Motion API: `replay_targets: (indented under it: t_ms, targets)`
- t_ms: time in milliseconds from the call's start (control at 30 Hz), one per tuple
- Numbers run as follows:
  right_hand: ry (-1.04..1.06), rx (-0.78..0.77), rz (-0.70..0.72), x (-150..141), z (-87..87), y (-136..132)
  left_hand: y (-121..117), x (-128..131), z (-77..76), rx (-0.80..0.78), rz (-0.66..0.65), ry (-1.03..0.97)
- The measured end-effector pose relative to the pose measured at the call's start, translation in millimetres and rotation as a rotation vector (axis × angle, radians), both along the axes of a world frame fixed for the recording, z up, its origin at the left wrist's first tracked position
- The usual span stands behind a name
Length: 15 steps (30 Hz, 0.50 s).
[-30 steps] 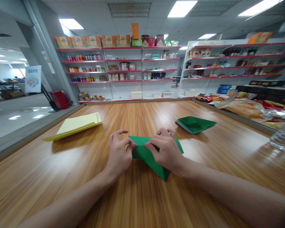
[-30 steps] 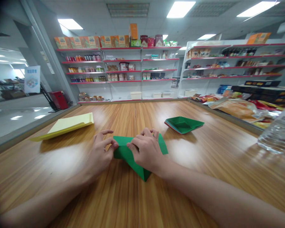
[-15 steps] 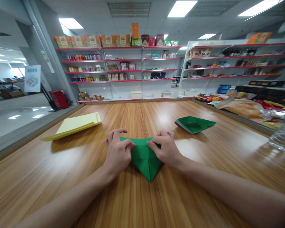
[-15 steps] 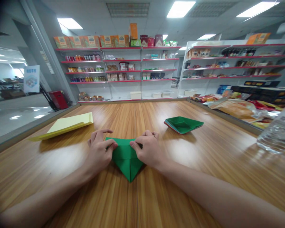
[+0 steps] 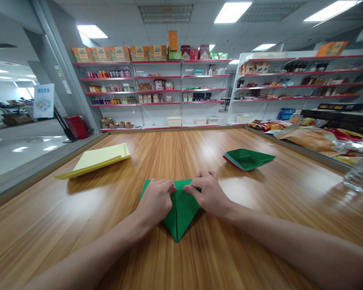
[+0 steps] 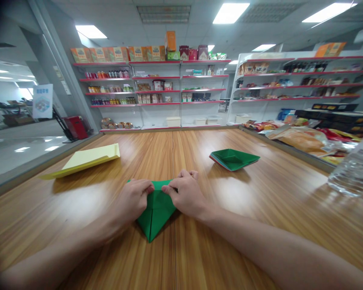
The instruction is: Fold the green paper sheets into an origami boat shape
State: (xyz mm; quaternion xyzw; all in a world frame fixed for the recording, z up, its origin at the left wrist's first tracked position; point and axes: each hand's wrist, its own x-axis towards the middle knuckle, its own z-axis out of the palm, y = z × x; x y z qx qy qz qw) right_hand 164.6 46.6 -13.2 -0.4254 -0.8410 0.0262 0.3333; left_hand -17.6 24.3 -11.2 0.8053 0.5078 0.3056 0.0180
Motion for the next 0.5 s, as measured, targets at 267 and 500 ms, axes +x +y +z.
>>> replay_targets:
  t_ms: [267,500]
  targets:
    - [0.051,-0.090,0.059,4.0,-1.7,5.1,5.8,-10.2,0.7,-0.007,0.005,-0.031]
    - [0.082,-0.079,0.071,0.0,-0.9,2.4,-1.3,2.3,2.7,-0.068,-0.034,0.000]
